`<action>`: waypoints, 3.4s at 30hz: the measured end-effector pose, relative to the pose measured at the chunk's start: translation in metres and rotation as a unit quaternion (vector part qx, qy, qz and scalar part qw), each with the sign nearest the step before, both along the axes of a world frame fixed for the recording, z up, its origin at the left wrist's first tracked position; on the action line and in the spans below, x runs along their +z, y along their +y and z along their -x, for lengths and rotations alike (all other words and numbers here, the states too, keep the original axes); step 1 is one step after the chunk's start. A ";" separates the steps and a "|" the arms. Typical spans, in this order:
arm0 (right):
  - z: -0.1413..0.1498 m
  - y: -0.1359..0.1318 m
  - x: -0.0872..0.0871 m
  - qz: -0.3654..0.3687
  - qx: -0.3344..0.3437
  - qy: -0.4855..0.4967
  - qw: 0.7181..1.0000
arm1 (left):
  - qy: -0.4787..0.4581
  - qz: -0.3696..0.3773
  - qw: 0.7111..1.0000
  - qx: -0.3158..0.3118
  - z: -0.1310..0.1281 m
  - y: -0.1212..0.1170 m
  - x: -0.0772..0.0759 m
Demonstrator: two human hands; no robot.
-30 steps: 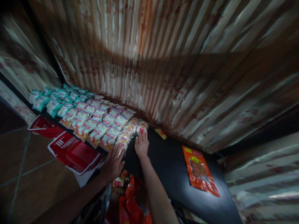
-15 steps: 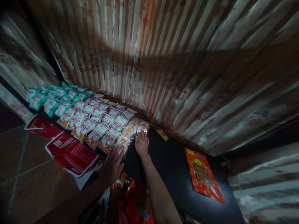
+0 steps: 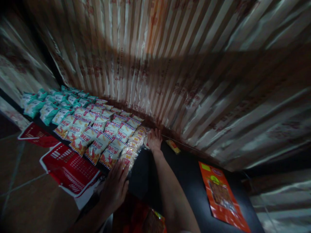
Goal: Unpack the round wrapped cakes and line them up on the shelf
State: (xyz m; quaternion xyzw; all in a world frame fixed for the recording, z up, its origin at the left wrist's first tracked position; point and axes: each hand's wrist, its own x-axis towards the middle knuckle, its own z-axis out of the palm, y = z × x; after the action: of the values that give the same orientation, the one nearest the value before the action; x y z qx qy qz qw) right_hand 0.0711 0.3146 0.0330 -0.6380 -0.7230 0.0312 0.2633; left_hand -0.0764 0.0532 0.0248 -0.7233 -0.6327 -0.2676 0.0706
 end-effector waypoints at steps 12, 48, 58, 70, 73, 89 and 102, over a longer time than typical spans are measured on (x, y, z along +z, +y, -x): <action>-0.014 0.023 -0.012 0.017 0.058 -0.033 0.998 | -0.120 -0.043 0.992 0.000 -0.040 0.071 0.032; 0.023 -0.011 0.009 -0.025 0.087 -0.097 0.991 | -0.117 0.047 0.992 0.008 -0.026 0.080 0.017; 0.024 -0.022 0.008 0.020 0.071 -0.096 0.993 | -0.109 0.054 0.992 0.018 -0.026 0.080 0.017; -0.060 -0.031 0.019 -0.098 -0.072 -0.038 0.992 | -0.128 0.018 0.992 0.014 -0.027 0.082 0.018; -0.076 -0.061 0.015 -0.103 -0.023 -0.012 0.994 | -0.142 -0.018 0.990 0.007 -0.025 0.083 0.018; 0.004 -0.258 -0.011 -0.009 0.129 0.067 0.989 | -0.060 0.040 0.997 -0.003 -0.003 -0.017 0.021; 0.042 -0.259 -0.011 0.073 0.141 0.039 0.987 | 0.020 0.057 0.998 -0.005 0.017 -0.030 -0.007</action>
State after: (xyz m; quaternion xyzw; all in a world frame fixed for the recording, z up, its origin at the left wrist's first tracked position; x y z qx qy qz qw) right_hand 0.0289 0.0560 0.0218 -0.5452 -0.7908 0.1456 0.2370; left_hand -0.0933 0.0228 0.0175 -0.7344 -0.6418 -0.2171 0.0403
